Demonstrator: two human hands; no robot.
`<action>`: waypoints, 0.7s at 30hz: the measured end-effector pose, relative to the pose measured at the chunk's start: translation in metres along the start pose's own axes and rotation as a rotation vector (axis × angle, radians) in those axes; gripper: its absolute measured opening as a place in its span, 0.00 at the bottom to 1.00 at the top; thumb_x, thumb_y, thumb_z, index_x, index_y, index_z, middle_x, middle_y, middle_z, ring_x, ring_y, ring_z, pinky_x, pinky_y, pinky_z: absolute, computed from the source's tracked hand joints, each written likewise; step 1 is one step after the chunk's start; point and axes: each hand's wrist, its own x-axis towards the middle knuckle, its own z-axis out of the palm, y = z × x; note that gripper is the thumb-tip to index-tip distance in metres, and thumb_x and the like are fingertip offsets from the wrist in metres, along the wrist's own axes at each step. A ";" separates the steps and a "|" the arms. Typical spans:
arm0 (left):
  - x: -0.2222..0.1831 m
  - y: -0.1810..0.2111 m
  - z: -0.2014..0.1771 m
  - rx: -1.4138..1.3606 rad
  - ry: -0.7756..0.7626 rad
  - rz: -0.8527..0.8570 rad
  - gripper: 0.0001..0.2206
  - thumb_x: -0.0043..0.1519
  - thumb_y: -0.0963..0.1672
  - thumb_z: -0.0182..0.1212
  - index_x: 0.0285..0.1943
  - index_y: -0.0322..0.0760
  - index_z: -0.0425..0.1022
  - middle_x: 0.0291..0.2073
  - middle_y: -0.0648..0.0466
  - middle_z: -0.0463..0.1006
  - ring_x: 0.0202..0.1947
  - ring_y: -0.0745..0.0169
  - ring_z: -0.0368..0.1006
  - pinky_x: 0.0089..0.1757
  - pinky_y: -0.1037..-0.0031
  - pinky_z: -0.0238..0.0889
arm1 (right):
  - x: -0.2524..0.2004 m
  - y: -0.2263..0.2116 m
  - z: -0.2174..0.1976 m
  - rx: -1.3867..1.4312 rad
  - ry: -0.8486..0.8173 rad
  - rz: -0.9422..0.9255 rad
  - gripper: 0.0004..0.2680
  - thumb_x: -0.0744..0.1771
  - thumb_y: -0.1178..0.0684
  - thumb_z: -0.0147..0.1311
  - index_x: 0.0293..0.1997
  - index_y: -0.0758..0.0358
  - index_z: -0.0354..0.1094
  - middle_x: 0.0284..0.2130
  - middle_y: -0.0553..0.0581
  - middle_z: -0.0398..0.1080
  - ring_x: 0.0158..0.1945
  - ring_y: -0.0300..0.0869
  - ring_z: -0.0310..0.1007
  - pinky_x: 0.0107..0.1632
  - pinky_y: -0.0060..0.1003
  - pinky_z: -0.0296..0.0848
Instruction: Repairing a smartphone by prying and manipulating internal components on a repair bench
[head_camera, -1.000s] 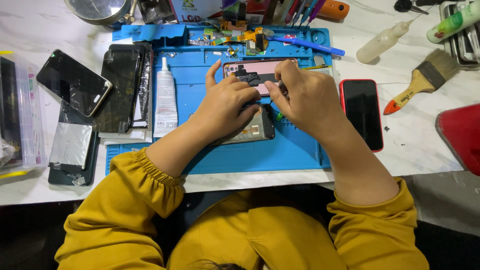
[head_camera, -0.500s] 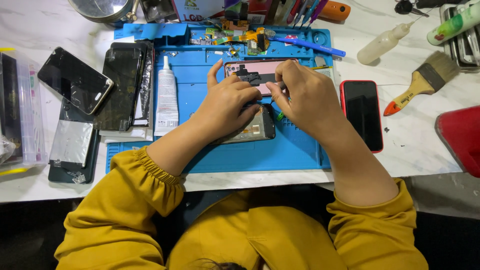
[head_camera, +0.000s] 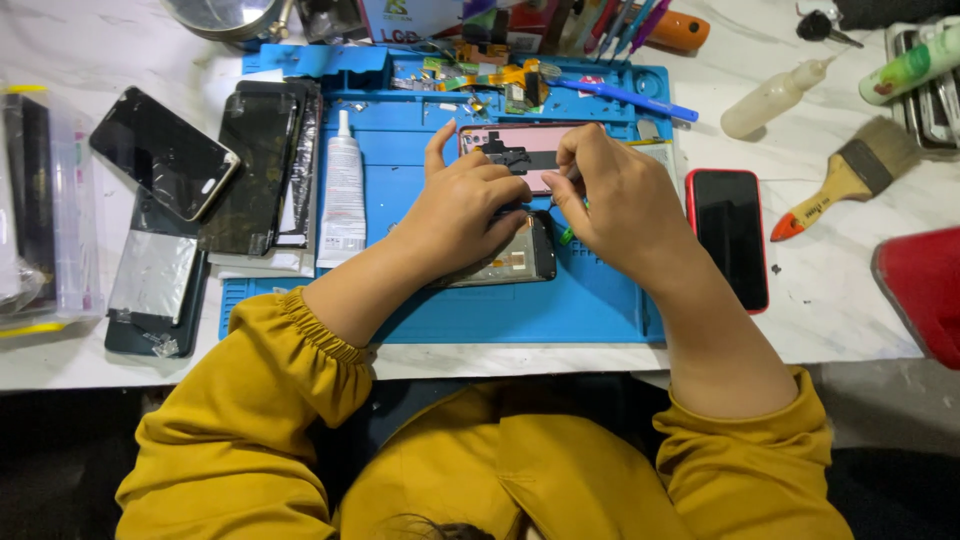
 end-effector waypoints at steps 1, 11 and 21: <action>0.002 0.001 0.001 0.012 0.010 -0.010 0.07 0.58 0.47 0.69 0.42 0.48 0.78 0.32 0.58 0.79 0.42 0.57 0.74 0.63 0.34 0.33 | -0.001 0.002 0.000 0.005 0.000 -0.018 0.07 0.71 0.56 0.57 0.44 0.59 0.59 0.27 0.55 0.70 0.30 0.50 0.76 0.34 0.41 0.76; 0.002 -0.001 0.009 0.022 0.013 -0.040 0.07 0.56 0.48 0.68 0.40 0.50 0.77 0.32 0.59 0.78 0.42 0.57 0.74 0.63 0.31 0.34 | -0.002 0.000 0.012 0.012 0.039 -0.046 0.09 0.70 0.56 0.61 0.50 0.61 0.62 0.31 0.56 0.71 0.32 0.50 0.74 0.34 0.44 0.75; 0.002 0.003 0.006 0.010 -0.005 -0.037 0.06 0.56 0.47 0.68 0.39 0.49 0.79 0.31 0.59 0.80 0.42 0.57 0.75 0.63 0.30 0.32 | 0.001 0.003 -0.009 -0.056 0.186 -0.060 0.04 0.74 0.55 0.59 0.48 0.62 0.78 0.35 0.53 0.59 0.33 0.50 0.66 0.40 0.44 0.72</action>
